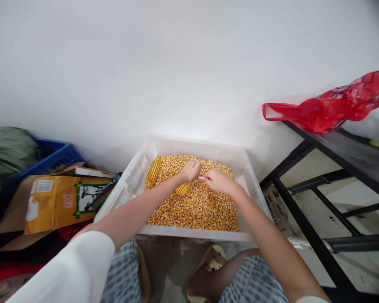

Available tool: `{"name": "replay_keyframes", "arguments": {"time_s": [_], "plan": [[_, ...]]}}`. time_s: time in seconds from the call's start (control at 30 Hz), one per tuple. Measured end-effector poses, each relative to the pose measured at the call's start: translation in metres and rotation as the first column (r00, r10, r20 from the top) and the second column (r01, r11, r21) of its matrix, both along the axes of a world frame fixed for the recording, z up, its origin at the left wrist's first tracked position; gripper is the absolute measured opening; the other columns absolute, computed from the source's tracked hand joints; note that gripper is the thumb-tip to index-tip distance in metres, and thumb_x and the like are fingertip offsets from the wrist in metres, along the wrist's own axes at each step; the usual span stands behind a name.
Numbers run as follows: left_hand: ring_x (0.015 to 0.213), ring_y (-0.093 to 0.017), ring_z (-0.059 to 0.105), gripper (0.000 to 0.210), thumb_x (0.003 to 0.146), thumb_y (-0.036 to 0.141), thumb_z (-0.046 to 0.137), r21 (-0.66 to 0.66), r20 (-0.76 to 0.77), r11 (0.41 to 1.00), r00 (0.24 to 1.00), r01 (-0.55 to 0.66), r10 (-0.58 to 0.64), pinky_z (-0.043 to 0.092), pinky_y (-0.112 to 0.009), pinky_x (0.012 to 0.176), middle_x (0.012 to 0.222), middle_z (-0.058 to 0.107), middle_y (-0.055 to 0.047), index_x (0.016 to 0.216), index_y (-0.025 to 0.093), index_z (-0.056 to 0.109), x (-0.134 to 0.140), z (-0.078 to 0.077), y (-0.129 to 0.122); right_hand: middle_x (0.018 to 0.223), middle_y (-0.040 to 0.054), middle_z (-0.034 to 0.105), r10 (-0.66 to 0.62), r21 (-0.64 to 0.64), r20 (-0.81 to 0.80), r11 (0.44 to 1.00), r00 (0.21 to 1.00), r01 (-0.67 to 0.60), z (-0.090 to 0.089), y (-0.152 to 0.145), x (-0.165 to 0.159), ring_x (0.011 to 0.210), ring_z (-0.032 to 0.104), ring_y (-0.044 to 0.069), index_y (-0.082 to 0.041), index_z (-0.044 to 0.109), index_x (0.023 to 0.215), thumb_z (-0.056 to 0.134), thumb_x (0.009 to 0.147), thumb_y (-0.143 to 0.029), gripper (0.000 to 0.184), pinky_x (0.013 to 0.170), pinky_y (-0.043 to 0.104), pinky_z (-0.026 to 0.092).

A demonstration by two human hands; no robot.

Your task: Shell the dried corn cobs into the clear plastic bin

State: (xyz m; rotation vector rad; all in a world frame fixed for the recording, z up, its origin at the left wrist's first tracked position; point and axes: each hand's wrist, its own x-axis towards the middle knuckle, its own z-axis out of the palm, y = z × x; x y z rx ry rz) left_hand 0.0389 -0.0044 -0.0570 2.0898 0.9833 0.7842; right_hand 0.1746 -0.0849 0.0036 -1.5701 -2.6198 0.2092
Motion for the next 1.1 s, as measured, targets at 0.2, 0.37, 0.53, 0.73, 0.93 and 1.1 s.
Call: {"name": "replay_keyframes", "arguments": {"time_s": [0.2, 0.37, 0.53, 0.73, 0.93, 1.1], "plan": [[0.052, -0.011, 0.035, 0.038, 0.081, 0.031, 0.024, 0.021, -0.131, 0.991, 0.983, 0.136, -0.132, 0.026, -0.024, 0.052, 0.048, 0.04, 0.001, 0.05, 0.017, 0.04, 0.008, 0.002, -0.013, 0.058, 0.0016, 0.057, 0.049, -0.137, -0.108, 0.989, 0.993, -0.063, -0.002, 0.008, 0.016, 0.049, 0.04, 0.008, -0.011, 0.064, 0.064, 0.046, 0.085, -0.025, 0.031, 0.049, 0.022, 0.022], [0.052, -0.011, 0.036, 0.038, 0.081, 0.03, 0.022, -0.024, -0.055, 0.998, 0.997, 0.054, -0.055, 0.027, -0.024, 0.051, 0.048, 0.039, 0.001, 0.05, 0.017, 0.039, 0.004, 0.0, -0.003, 0.055, 0.001, 0.056, 0.019, -0.114, -0.143, 0.993, 0.99, -0.036, 0.002, 0.006, 0.018, 0.05, 0.041, 0.009, -0.011, 0.063, 0.065, 0.045, 0.085, -0.026, 0.031, 0.049, 0.022, 0.021], [0.054, -0.011, 0.038, 0.038, 0.082, 0.031, 0.02, -0.049, 0.04, 0.999, 0.999, -0.009, 0.011, 0.029, -0.024, 0.052, 0.05, 0.041, 0.002, 0.053, 0.016, 0.042, -0.002, -0.006, 0.01, 0.062, 0.0027, 0.059, 0.021, 0.011, -0.161, 1.0, 0.987, -0.019, 0.006, 0.004, 0.015, 0.054, 0.044, 0.01, -0.013, 0.062, 0.066, 0.041, 0.088, -0.024, 0.032, 0.052, 0.022, 0.022], [0.054, -0.012, 0.039, 0.041, 0.082, 0.032, 0.019, -0.074, 0.063, 0.997, 0.998, 0.017, -0.012, 0.031, -0.024, 0.053, 0.05, 0.043, 0.001, 0.053, 0.016, 0.044, -0.004, -0.01, 0.014, 0.064, 0.0043, 0.061, -0.002, 0.022, -0.076, 1.0, 0.997, 0.004, 0.004, 0.001, 0.009, 0.056, 0.048, 0.011, -0.014, 0.062, 0.066, 0.041, 0.088, -0.026, 0.033, 0.053, 0.023, 0.023], [0.056, -0.012, 0.04, 0.041, 0.082, 0.032, 0.02, -0.057, 0.032, 0.998, 0.999, -0.035, 0.037, 0.033, -0.024, 0.056, 0.052, 0.047, 0.0, 0.054, 0.016, 0.045, -0.007, -0.009, 0.016, 0.073, 0.0055, 0.065, -0.02, 0.1, -0.028, 0.995, 0.999, 0.023, 0.004, -0.001, 0.005, 0.063, 0.053, 0.013, -0.016, 0.065, 0.077, 0.039, 0.09, -0.026, 0.031, 0.056, 0.023, 0.026], [0.057, -0.012, 0.041, 0.041, 0.082, 0.031, 0.02, -0.052, 0.025, 0.998, 0.999, -0.04, 0.041, 0.033, -0.024, 0.056, 0.052, 0.048, 0.0, 0.055, 0.016, 0.046, -0.007, -0.008, 0.015, 0.076, 0.0057, 0.065, -0.03, 0.101, 0.016, 0.995, 0.999, 0.029, 0.002, 0.001, 0.005, 0.066, 0.055, 0.014, -0.017, 0.065, 0.08, 0.038, 0.09, -0.028, 0.031, 0.058, 0.024, 0.028]]}}
